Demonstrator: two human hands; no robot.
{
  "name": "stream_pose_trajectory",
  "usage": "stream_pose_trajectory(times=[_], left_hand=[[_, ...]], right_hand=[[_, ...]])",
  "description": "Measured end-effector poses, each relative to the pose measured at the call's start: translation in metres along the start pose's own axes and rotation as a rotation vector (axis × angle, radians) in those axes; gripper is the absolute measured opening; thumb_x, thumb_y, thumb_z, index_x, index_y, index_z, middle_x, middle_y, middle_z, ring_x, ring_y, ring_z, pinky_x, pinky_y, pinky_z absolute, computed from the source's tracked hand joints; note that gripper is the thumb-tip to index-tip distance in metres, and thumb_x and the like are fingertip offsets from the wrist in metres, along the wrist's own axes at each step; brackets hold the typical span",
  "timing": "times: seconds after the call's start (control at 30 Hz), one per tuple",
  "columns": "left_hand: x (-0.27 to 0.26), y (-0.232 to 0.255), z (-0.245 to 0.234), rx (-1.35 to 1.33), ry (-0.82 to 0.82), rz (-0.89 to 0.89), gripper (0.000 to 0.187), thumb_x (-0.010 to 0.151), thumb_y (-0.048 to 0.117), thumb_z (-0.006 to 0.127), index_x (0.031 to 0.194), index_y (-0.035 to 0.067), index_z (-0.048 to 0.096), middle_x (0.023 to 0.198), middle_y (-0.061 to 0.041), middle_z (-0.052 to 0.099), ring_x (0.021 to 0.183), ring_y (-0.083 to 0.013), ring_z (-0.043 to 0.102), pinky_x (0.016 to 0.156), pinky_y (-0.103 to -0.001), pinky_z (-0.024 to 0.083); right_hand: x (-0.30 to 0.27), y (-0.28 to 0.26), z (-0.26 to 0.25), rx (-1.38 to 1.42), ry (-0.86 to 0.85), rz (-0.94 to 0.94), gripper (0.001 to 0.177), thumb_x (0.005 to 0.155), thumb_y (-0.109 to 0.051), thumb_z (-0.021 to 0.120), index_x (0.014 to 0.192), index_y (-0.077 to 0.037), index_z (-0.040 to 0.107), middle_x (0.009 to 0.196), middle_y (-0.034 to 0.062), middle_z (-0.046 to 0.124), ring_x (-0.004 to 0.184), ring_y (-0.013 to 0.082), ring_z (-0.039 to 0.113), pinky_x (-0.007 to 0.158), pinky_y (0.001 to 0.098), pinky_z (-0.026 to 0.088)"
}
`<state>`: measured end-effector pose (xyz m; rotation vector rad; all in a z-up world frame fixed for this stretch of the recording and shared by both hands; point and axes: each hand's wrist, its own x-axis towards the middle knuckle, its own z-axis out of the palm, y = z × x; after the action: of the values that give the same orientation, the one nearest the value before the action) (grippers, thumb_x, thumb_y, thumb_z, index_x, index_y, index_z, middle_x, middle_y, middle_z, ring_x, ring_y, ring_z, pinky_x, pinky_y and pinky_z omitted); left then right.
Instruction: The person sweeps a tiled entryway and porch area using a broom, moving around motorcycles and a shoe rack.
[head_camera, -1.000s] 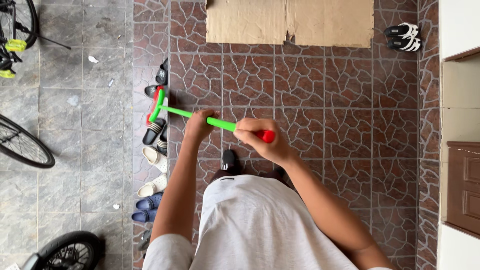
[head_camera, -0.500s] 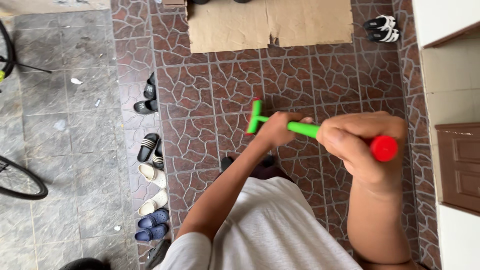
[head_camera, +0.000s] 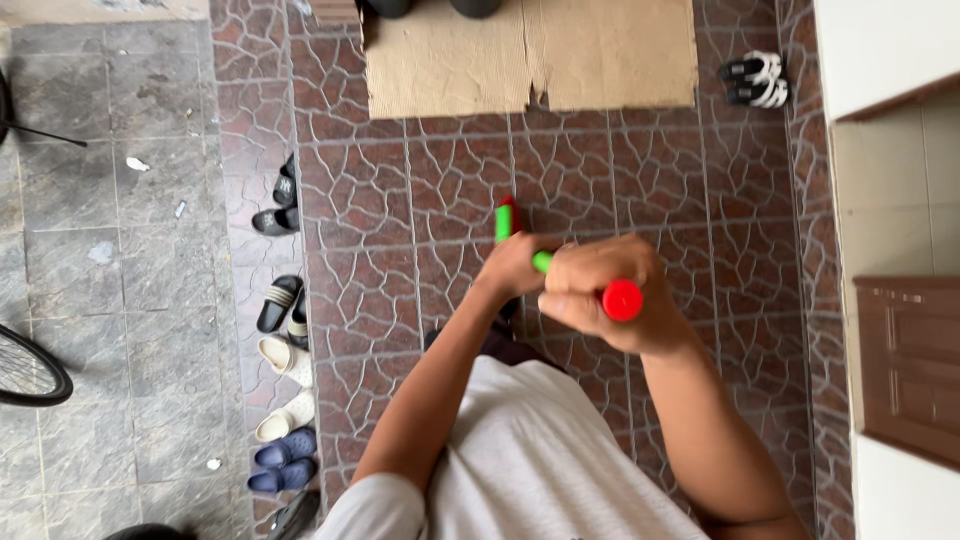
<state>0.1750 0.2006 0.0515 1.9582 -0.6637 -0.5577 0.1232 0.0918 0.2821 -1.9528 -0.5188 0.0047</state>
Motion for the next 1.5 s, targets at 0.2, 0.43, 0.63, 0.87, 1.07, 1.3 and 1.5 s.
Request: stream_pose_trajectory(times=[0.2,0.43,0.63,0.87,1.07,1.3,1.5], left_hand=[[0.001,-0.045,-0.036,0.162,0.163,-0.013,0.037,0.075,0.023,0.072,0.111,0.025,0.080,0.095,-0.010,0.077,0.082,-0.0322,0.073,0.074,-0.044,0.057],[0.001,-0.121,-0.055,0.280,0.369,-0.195,0.017,0.084,0.025,0.072,0.098,0.020,0.081,0.087,-0.011,0.076,0.077,-0.0334,0.073,0.068,-0.045,0.057],[0.034,-0.079,-0.049,0.353,0.409,-0.365,0.046,0.104,0.046,0.060,0.082,0.009,0.076,0.076,-0.013,0.072,0.065,-0.0329,0.071,0.061,-0.046,0.054],[0.093,0.052,0.001,-0.045,0.283,-0.157,0.031,0.097,0.041,0.064,0.105,0.016,0.080,0.086,-0.016,0.075,0.075,-0.0335,0.074,0.067,-0.042,0.057],[0.159,0.043,0.071,-0.136,0.041,0.259,0.034,0.076,0.013,0.068,0.108,0.009,0.077,0.100,-0.018,0.078,0.092,-0.0332,0.075,0.085,-0.038,0.058],[0.217,-0.043,0.129,-0.737,-0.118,0.217,0.019,0.093,0.019,0.070,0.104,0.002,0.069,0.104,-0.022,0.068,0.097,-0.0389,0.064,0.086,-0.042,0.055],[0.199,-0.053,0.031,-0.371,-0.148,0.108,0.022,0.086,0.022,0.074,0.103,0.007,0.071,0.100,-0.020,0.071,0.096,-0.0375,0.067,0.085,-0.044,0.054]], right_hand=[[0.013,0.044,-0.017,0.462,-0.057,-0.092,0.024,0.090,-0.005,0.065,0.067,-0.004,0.057,0.065,0.0047,0.059,0.058,0.0147,0.054,0.058,0.0316,0.045],[0.024,0.106,0.008,0.352,-0.024,0.247,0.020,0.095,-0.009,0.061,0.078,-0.002,0.069,0.062,0.0004,0.057,0.055,0.0063,0.047,0.049,0.0267,0.036],[0.018,0.105,-0.044,0.467,0.040,0.217,0.018,0.096,-0.009,0.060,0.086,0.000,0.072,0.065,0.0005,0.057,0.057,0.0066,0.046,0.050,0.0270,0.036],[0.004,0.039,-0.142,0.501,0.232,0.072,0.025,0.097,0.000,0.052,0.074,0.003,0.063,0.056,-0.0002,0.048,0.048,0.0095,0.039,0.055,0.0326,0.041],[0.021,0.002,-0.144,0.106,0.314,0.293,0.016,0.088,-0.005,0.066,0.077,0.005,0.071,0.055,0.0013,0.055,0.045,0.0076,0.041,0.043,0.0272,0.028],[0.062,0.061,-0.108,-0.110,0.191,0.195,0.048,0.092,-0.011,0.075,0.054,-0.003,0.046,0.050,-0.0013,0.038,0.047,0.0077,0.033,0.047,0.0288,0.025],[0.100,0.082,-0.093,0.029,0.182,0.192,0.038,0.090,-0.010,0.073,0.059,-0.004,0.051,0.054,-0.0015,0.048,0.050,0.0070,0.043,0.047,0.0277,0.033]])
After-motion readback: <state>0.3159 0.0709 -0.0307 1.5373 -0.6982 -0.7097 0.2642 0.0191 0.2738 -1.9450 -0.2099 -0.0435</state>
